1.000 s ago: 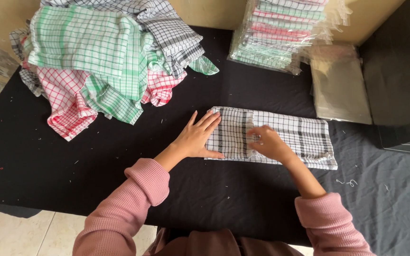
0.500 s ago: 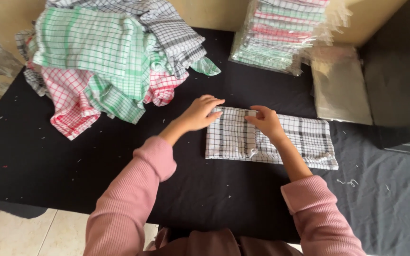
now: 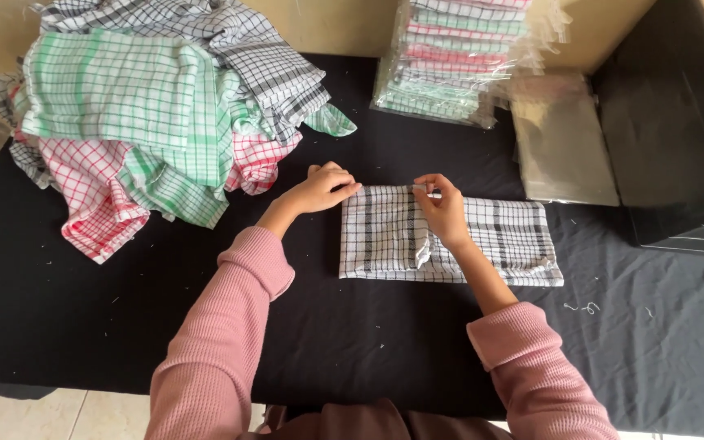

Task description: The person picks up towels one at a time from a pile, unfolds them on a black surface, and folds them into small rectangles before placing them into plastic bags and setting the bags on a stack.

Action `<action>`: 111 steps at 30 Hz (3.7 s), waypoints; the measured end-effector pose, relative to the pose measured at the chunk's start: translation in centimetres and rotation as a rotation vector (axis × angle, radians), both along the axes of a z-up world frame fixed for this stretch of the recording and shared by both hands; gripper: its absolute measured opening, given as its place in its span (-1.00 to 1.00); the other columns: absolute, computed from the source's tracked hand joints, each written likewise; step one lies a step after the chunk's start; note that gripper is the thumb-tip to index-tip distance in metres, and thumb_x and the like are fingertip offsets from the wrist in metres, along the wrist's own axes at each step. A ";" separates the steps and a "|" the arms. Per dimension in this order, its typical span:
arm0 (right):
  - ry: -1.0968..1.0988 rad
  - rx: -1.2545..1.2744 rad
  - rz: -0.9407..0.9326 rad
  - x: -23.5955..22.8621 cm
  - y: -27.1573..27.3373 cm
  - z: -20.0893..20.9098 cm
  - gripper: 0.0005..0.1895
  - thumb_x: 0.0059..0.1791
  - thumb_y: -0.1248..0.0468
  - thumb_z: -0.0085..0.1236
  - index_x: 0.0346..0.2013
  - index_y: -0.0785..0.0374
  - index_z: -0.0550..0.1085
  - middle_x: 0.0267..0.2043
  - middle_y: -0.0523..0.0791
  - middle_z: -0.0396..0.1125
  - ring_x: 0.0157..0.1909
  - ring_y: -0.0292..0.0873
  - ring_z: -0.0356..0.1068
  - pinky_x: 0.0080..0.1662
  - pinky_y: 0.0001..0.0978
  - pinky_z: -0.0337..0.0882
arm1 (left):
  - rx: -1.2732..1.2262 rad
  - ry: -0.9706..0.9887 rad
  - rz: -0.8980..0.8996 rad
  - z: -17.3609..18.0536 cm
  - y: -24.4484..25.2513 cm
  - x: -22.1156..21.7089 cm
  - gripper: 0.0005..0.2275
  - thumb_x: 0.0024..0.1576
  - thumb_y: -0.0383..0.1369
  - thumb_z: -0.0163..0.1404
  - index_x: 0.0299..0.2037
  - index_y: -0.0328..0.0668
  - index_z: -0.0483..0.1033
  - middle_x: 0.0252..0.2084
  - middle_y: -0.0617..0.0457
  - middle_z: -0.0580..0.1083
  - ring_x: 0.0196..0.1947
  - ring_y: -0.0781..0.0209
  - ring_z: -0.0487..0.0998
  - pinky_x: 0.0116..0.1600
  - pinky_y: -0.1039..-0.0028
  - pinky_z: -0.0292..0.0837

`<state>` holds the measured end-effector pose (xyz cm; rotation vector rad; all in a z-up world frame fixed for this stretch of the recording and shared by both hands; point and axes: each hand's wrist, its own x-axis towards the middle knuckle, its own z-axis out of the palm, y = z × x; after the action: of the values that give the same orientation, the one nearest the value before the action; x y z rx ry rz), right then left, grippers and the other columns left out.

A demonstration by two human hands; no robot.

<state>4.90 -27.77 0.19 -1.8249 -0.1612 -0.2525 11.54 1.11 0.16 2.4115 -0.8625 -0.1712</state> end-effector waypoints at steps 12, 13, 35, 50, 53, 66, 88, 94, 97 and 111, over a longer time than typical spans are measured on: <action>-0.151 -0.356 -0.037 -0.2 0.2 -1.9 -0.88 0.04 0.45 0.18 -0.12 0.39 0.49 -0.23 0.04 0.27 -0.29 0.19 0.54 -0.37 -0.23 0.58 | -0.033 -0.239 0.104 -2.3 -0.7 -0.7 -0.83 0.29 -0.16 -0.01 0.03 0.18 0.41 -0.25 0.30 0.42 0.04 0.26 0.37 0.10 0.23 0.09; -0.165 -0.378 -0.040 -0.2 0.3 -1.9 -0.87 0.04 0.44 0.20 -0.13 0.40 0.49 -0.21 0.04 0.27 -0.27 0.18 0.55 -0.34 -0.24 0.58 | -0.075 -0.258 0.140 -2.6 -0.6 -0.6 -0.74 0.25 -0.16 0.05 0.11 0.19 0.39 -0.24 0.30 0.41 0.04 0.24 0.37 0.10 0.21 0.10; -0.045 -0.948 0.094 -5.0 5.6 0.0 -0.40 0.20 -0.02 -0.31 0.44 0.24 0.24 0.53 0.16 -0.01 0.54 0.25 -0.08 0.43 0.17 -0.02 | 0.001 -0.608 -0.025 -4.2 -5.9 -13.3 -0.65 0.29 -0.05 -0.13 0.02 -0.08 0.59 0.14 0.03 0.51 0.34 0.10 0.35 0.45 0.05 0.05; -0.359 -0.998 -0.128 -4.8 5.3 -0.3 -0.57 0.08 0.19 0.07 0.22 0.25 0.48 0.37 0.12 0.22 0.51 0.22 0.05 0.37 0.18 0.09 | -0.227 0.029 0.363 -4.0 -3.1 -9.3 -0.52 0.03 -0.14 0.22 0.18 0.05 0.49 0.01 -0.05 0.36 0.02 -0.11 0.54 -0.05 0.26 0.58; -0.371 -0.736 -0.097 -4.9 5.7 -0.3 -0.62 0.10 0.23 0.04 0.20 0.27 0.48 0.18 0.02 0.33 0.39 0.17 0.24 0.25 0.00 0.34 | -0.248 0.197 0.308 -1.7 -2.8 -10.1 -0.38 -0.06 -0.11 0.32 0.24 -0.03 0.46 0.07 -0.16 0.35 0.16 -0.15 0.47 0.12 0.23 0.51; 0.327 0.970 0.037 -1.3 -1.8 -6.5 -0.29 0.19 -0.13 -0.37 0.44 0.34 0.12 0.41 0.16 0.10 0.43 0.16 0.08 0.42 -0.06 0.08 | -0.576 -0.013 0.082 5.6 -13.2 -10.4 -0.34 -0.01 -0.29 0.24 0.28 -0.48 0.33 0.21 -0.44 0.40 0.21 -0.35 0.45 0.20 0.08 0.48; 0.829 0.526 -0.088 1.6 -11.3 -1.6 -0.17 -0.01 -0.46 -0.03 0.09 0.20 0.51 -0.15 0.00 0.49 -0.18 0.02 0.55 -0.17 -0.11 0.59 | -0.163 -0.448 -0.170 -1.9 -16.2 -10.8 -0.46 0.32 -0.01 -0.19 0.42 -0.11 0.26 0.44 -0.25 0.22 0.49 -0.38 0.07 0.42 -0.21 0.09; 0.518 0.162 -0.129 -0.7 -11.4 -0.1 -0.44 0.05 0.21 0.27 0.31 0.31 0.35 -0.04 0.09 0.48 -0.03 0.07 0.52 -0.08 0.02 0.56 | -0.091 -0.371 -0.185 -1.9 -17.1 -10.4 -0.44 0.32 0.07 -0.30 0.42 -0.04 0.26 0.46 -0.23 0.20 0.52 -0.33 0.00 0.49 -0.18 -0.08; 0.383 -0.095 -0.150 0.1 -12.6 -2.7 -0.43 0.09 0.23 0.23 0.34 0.39 0.31 -0.02 0.10 0.47 -0.01 0.04 0.51 -0.11 -0.05 0.55 | -0.073 -0.360 -0.195 -1.5 -17.6 -10.6 -0.45 0.33 0.07 -0.31 0.40 -0.05 0.30 0.45 -0.24 0.22 0.52 -0.32 0.01 0.49 -0.17 -0.10; 0.005 -0.753 -0.237 -2.1 -9.8 -0.4 -0.47 0.09 0.23 0.19 0.31 0.41 0.37 -0.10 0.29 0.44 -0.09 0.26 0.52 -0.17 0.03 0.56 | 0.068 -0.389 -0.177 -3.3 -19.3 -10.5 -0.45 0.30 0.09 -0.33 0.33 -0.03 0.39 0.41 -0.20 0.29 0.51 -0.22 0.10 0.55 -0.06 -0.25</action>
<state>2.79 -37.54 -0.18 -2.5984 -0.0319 -0.3874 1.06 -18.20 -3.16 2.4706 -1.2621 0.2134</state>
